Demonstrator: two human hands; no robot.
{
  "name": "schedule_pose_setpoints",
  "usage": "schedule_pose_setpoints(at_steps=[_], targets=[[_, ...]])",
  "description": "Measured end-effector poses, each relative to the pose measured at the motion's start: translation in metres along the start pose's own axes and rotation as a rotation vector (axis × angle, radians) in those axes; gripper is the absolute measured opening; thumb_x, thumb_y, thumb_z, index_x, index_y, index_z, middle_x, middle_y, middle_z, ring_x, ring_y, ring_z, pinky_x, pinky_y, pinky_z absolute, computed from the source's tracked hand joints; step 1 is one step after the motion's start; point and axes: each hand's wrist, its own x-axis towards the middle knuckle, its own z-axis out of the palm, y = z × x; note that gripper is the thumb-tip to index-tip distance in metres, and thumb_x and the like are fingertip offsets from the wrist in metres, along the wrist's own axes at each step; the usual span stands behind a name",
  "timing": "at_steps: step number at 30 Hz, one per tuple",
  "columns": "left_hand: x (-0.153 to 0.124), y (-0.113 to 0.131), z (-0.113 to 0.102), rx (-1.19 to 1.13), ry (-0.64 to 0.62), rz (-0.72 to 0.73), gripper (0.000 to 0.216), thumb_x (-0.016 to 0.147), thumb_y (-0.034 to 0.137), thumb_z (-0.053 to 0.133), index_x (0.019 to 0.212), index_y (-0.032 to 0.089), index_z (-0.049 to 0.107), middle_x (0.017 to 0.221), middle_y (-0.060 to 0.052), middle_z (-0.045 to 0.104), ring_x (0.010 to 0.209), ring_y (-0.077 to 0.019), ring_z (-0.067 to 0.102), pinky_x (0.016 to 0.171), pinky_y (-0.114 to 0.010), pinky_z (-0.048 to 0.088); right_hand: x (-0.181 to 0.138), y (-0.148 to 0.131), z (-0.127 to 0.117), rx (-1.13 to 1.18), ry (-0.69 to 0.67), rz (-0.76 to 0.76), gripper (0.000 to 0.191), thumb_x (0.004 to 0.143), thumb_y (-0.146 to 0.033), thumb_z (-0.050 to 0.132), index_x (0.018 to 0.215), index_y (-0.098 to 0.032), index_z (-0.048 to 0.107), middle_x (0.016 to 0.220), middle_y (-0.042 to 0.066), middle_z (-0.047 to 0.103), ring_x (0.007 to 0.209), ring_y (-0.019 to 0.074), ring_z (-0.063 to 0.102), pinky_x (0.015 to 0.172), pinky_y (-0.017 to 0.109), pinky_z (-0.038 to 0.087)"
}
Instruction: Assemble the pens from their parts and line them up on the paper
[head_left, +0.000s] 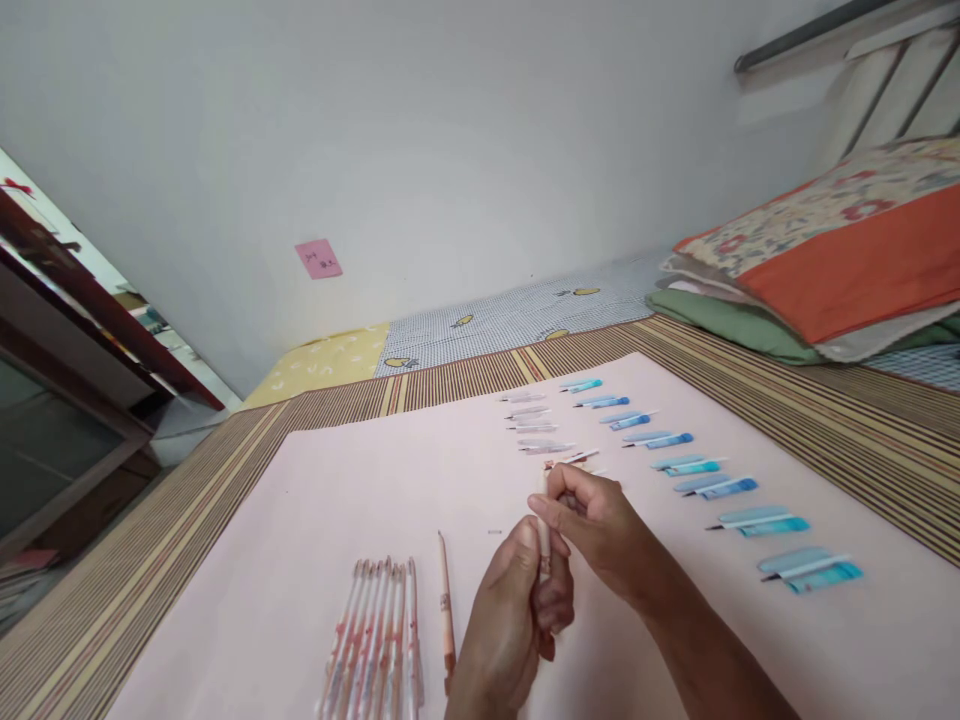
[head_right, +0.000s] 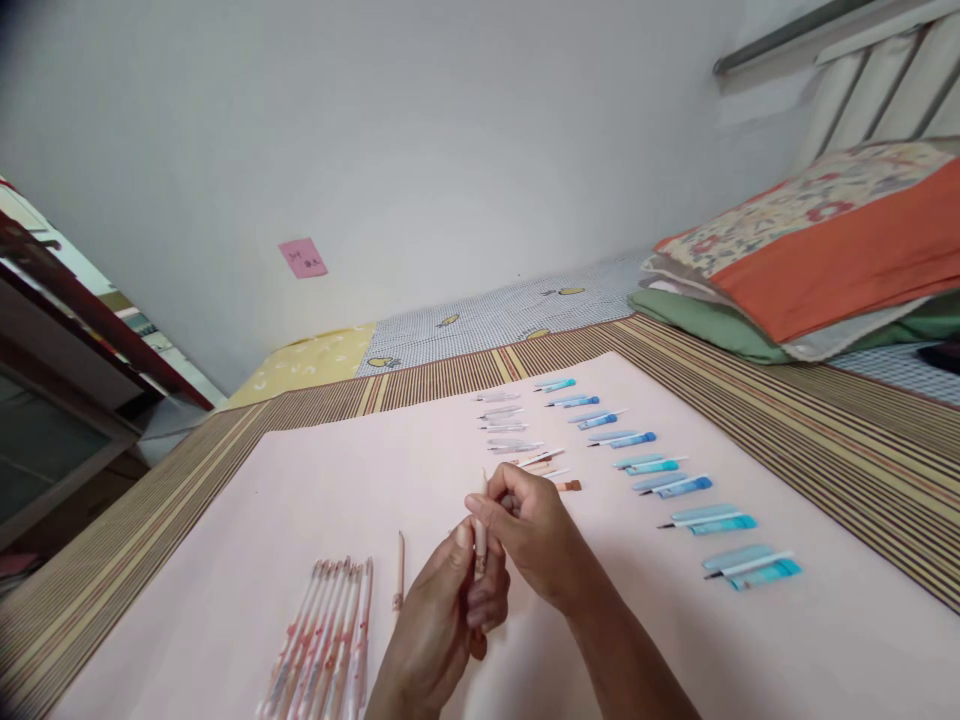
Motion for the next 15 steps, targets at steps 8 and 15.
schedule_pose_setpoints(at_steps=[8,15], targets=[[0.0,0.002,0.001,-0.059,-0.105,0.011,0.035,0.096,0.048,0.044,0.079,0.018,0.047,0.058,0.008,0.026,0.047,-0.0062,0.018,0.045,-0.021,0.014,-0.003,-0.005,-0.006,0.107,-0.157,0.043,0.027,0.089,-0.046,0.058,0.085,-0.02,0.056,0.051,-0.005,0.057,0.051,0.0134,0.055,0.054,0.026,0.039],[0.003,-0.003,0.005,-0.048,-0.127,0.004,0.035,0.097,0.048,0.044,0.085,0.015,0.049,0.063,0.006,0.031,0.05,-0.0062,0.02,0.047,-0.022,0.015,0.0,-0.004,-0.014,0.186,-0.09,0.078,0.03,0.08,-0.044,0.07,0.075,-0.018,0.058,0.07,-0.002,0.062,0.055,0.01,0.051,0.056,0.025,0.037]])
